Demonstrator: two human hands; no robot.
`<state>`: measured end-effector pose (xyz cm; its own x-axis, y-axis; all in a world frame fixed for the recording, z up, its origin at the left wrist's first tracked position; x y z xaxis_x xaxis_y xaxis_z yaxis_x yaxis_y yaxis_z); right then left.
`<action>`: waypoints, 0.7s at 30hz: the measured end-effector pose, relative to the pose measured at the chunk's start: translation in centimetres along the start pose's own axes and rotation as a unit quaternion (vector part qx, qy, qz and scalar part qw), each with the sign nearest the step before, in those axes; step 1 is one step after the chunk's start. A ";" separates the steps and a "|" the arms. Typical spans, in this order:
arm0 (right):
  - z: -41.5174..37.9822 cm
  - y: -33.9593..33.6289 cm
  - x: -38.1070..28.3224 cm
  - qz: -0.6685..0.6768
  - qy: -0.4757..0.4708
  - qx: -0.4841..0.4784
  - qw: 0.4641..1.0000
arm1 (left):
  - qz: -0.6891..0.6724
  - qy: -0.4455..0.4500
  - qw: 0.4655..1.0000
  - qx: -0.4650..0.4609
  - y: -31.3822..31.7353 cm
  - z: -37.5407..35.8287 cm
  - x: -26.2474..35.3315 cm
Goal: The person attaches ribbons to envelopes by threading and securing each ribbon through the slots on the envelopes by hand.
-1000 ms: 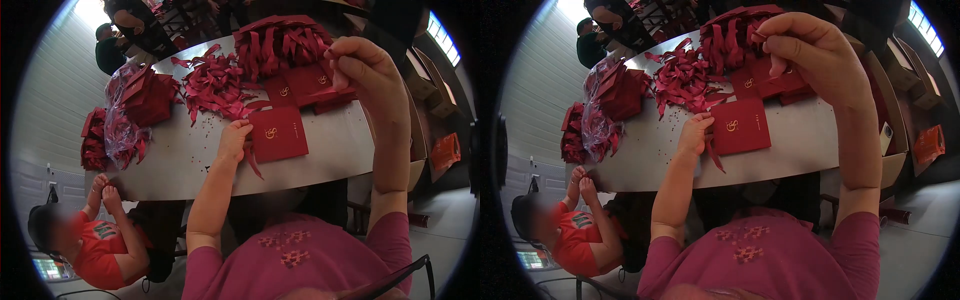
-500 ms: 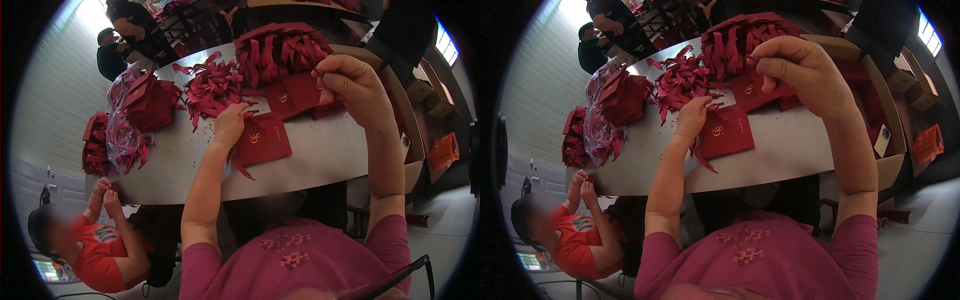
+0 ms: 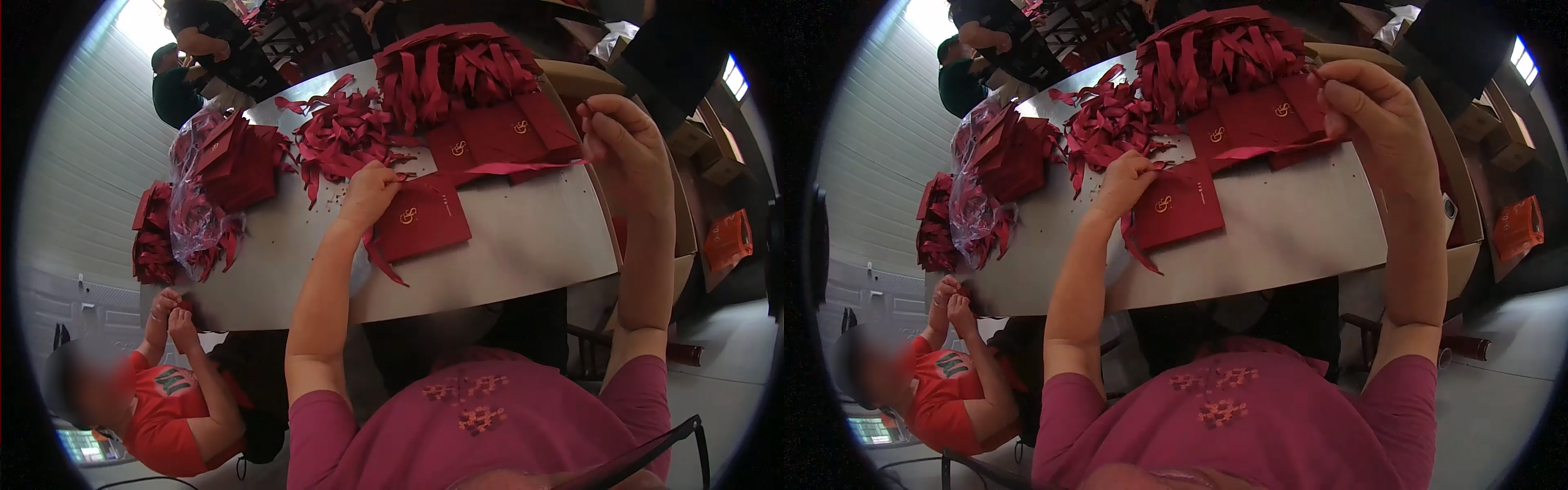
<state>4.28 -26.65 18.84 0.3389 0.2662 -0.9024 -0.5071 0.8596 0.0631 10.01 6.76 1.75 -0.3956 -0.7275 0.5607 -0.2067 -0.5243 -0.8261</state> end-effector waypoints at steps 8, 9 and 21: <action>-2.4 -3.6 -1.0 0.000 0.011 0.038 0.999 | -0.029 -0.087 0.979 0.182 -8.0 -0.4 -3.2; -2.5 -2.8 -0.6 -0.028 0.044 0.026 0.998 | -0.020 -0.093 0.967 0.236 -9.6 -0.7 -3.8; -1.7 8.7 16.4 -0.082 0.284 -0.166 0.941 | -0.034 -0.298 0.954 0.015 0.2 -5.1 -3.0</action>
<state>4.09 -15.53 3.87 0.0032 -0.2145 -0.9767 -0.7362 0.6605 -0.1474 6.61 11.03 -0.40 0.1992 -0.8089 0.5531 -0.1839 -0.5853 -0.7897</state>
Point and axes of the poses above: each hand's wrist, its own z-axis towards the middle knuckle, its own y-axis out of the palm, x = y × z, the point moved 8 cm from there along z, towards the middle knuckle, and after that the axes turned 15 degrees about -x, right-handed, at the moved point
